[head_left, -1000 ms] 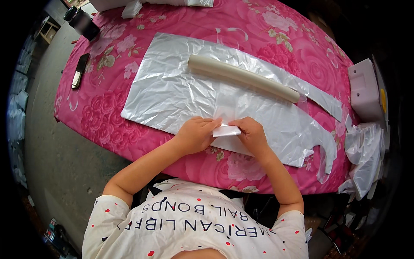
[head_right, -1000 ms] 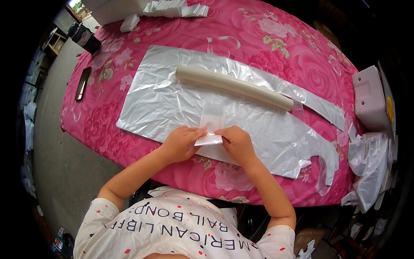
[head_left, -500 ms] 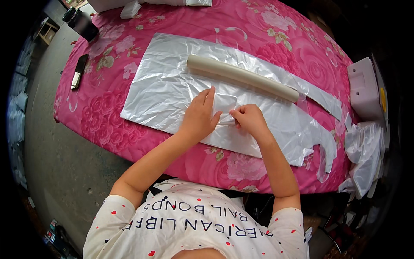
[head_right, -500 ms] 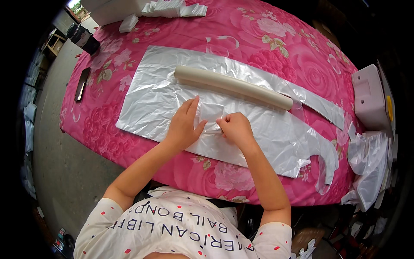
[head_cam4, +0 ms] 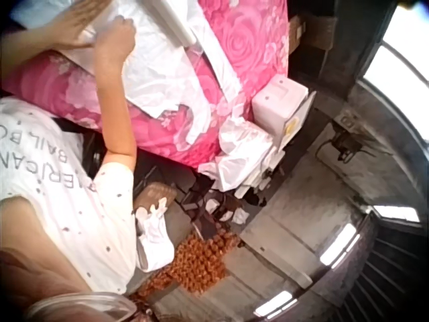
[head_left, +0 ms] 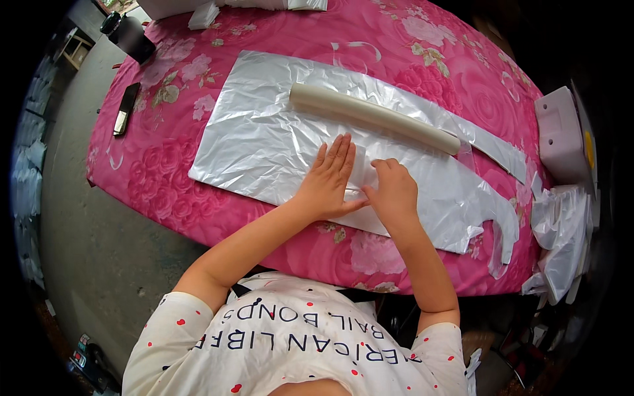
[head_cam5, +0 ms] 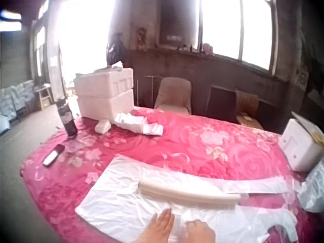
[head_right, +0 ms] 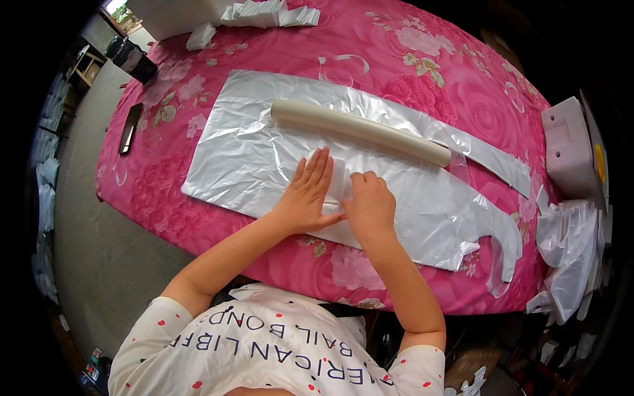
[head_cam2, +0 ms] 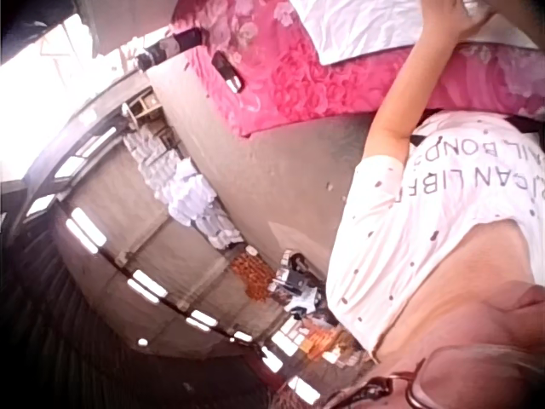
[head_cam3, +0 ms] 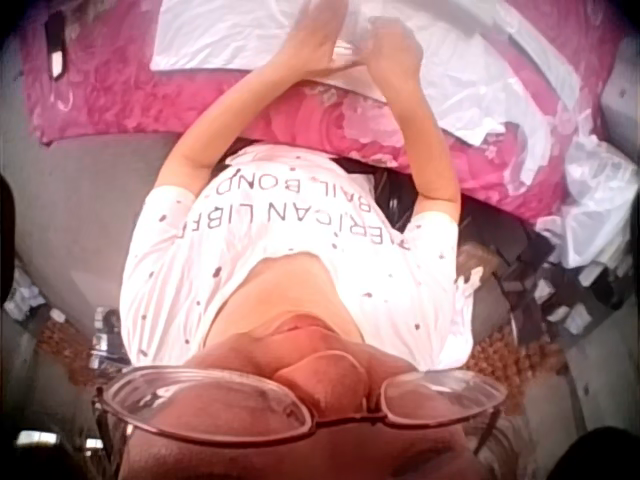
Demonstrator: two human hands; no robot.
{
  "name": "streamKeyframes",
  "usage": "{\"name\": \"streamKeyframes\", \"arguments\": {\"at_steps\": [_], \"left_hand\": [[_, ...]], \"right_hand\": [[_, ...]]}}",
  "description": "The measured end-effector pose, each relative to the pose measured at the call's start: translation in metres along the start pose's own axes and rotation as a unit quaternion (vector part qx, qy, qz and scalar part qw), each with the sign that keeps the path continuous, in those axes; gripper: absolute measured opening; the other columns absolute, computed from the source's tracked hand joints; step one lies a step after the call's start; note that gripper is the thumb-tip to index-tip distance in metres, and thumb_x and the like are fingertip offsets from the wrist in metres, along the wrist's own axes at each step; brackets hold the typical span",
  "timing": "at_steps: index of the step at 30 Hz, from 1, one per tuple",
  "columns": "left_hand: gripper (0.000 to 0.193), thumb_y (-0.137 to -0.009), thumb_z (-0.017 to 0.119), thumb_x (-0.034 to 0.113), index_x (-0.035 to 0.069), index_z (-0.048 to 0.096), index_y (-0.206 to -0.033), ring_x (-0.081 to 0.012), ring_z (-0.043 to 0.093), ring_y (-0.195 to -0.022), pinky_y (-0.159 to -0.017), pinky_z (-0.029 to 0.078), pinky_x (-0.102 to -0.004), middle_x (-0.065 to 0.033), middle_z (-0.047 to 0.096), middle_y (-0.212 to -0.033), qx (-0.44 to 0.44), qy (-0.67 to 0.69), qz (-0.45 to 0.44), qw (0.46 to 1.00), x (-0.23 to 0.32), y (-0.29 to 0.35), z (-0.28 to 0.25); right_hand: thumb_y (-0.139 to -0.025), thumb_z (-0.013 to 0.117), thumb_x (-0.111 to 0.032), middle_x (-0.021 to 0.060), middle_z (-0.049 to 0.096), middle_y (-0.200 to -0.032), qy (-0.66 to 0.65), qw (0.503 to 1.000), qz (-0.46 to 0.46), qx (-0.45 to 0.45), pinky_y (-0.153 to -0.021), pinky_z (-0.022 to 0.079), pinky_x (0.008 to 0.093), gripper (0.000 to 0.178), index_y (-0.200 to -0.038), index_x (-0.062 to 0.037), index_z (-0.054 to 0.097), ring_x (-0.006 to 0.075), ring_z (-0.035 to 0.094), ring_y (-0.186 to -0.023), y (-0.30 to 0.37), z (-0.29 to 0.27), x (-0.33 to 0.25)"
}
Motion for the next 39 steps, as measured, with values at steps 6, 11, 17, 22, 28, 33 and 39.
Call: {"name": "streamKeyframes", "arguments": {"at_steps": [6, 11, 17, 22, 28, 33, 39], "left_hand": [[0.04, -0.087, 0.055, 0.012, -0.002, 0.047, -0.124, -0.025, 0.052, -0.114, -0.096, 0.04, -0.0342, -0.0171, 0.053, -0.122, -0.077, 0.404, -0.221, 0.885, 0.005, 0.077, -0.061], [0.026, -0.093, 0.05, 0.014, -0.003, 0.057, -0.111, -0.015, 0.06, -0.096, -0.084, 0.047, -0.0277, -0.0117, 0.063, -0.107, -0.253, 0.538, -0.498, 0.631, 0.0, 0.191, -0.08], [0.027, -0.092, 0.052, 0.019, -0.003, 0.057, -0.107, -0.0192, 0.063, -0.09, -0.08, 0.05, -0.0288, -0.0136, 0.063, -0.101, -0.019, 0.649, -0.568, 0.506, 0.001, 0.241, -0.073], [0.022, -0.09, 0.056, 0.017, -0.001, 0.063, -0.1, -0.0159, 0.063, -0.074, -0.069, 0.05, -0.0261, -0.0087, 0.066, -0.087, -0.138, 0.475, -0.536, 0.684, -0.011, 0.243, -0.087], [0.032, -0.078, 0.063, 0.003, 0.002, 0.061, -0.11, -0.0137, 0.062, -0.082, -0.071, 0.05, -0.0255, -0.0103, 0.066, -0.096, -0.147, 0.302, -0.294, 0.895, 0.004, 0.16, -0.152], [0.035, -0.078, 0.066, 0.008, 0.002, 0.059, -0.112, -0.0225, 0.062, -0.096, -0.083, 0.048, -0.029, -0.0143, 0.063, -0.106, -0.088, 0.268, -0.323, 0.903, -0.008, 0.143, -0.157], [0.036, -0.078, 0.066, 0.013, 0.004, 0.059, -0.112, -0.0237, 0.062, -0.094, -0.078, 0.049, -0.0301, -0.0139, 0.063, -0.103, -0.141, 0.316, -0.288, 0.893, -0.005, 0.134, -0.133]], "right_hand": [[-0.084, 0.056, -0.03, 0.0173, 0.039, -0.136, -0.024, 0.958, -0.261, 0.12, -0.105, 0.025, 0.0444, 0.053, -0.128, -0.003, 0.044, 0.0333, 0.035, -0.127, -0.031, 0.047, -0.011], [-0.09, 0.043, -0.044, 0.0187, 0.019, -0.147, -0.084, 0.966, -0.242, 0.028, -0.11, 0.012, 0.0457, 0.065, -0.14, -0.0046, 0.027, 0.0337, 0.015, -0.136, 0.009, 0.089, -0.072], [-0.091, 0.044, -0.033, 0.0191, 0.017, -0.147, -0.225, 0.913, -0.321, -0.114, -0.11, 0.009, 0.047, 0.059, -0.14, -0.0048, 0.026, 0.0343, 0.011, -0.137, 0.081, 0.121, -0.146], [-0.086, 0.051, -0.022, 0.0187, 0.024, -0.145, -0.145, 0.87, -0.448, -0.146, -0.11, 0.011, 0.0469, 0.043, -0.125, -0.0034, 0.046, 0.0328, 0.012, -0.138, 0.082, 0.097, -0.156], [-0.075, 0.065, -0.01, 0.0122, 0.054, -0.115, -0.222, 0.837, -0.486, -0.121, -0.099, 0.032, 0.0425, 0.014, -0.087, -0.0051, 0.064, 0.0307, 0.038, -0.122, 0.013, 0.039, -0.116], [-0.082, 0.065, -0.014, 0.0028, 0.064, -0.08, -0.554, 0.829, -0.072, -0.043, -0.066, 0.044, 0.0264, 0.015, -0.088, -0.0004, 0.065, 0.0119, 0.057, -0.074, -0.144, 0.001, -0.032], [-0.085, 0.06, -0.022, 0.0109, 0.065, -0.092, -0.272, 0.953, 0.011, 0.132, -0.075, 0.046, 0.0315, 0.033, -0.107, 0.0033, 0.06, 0.0202, 0.061, -0.082, -0.264, -0.018, 0.082]]}}
Point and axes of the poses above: each hand's wrist, its own y-axis away from the middle knuckle, its own z-axis out of the palm, x = y × z, the point moved 2 cm from there along -y, towards the middle knuckle
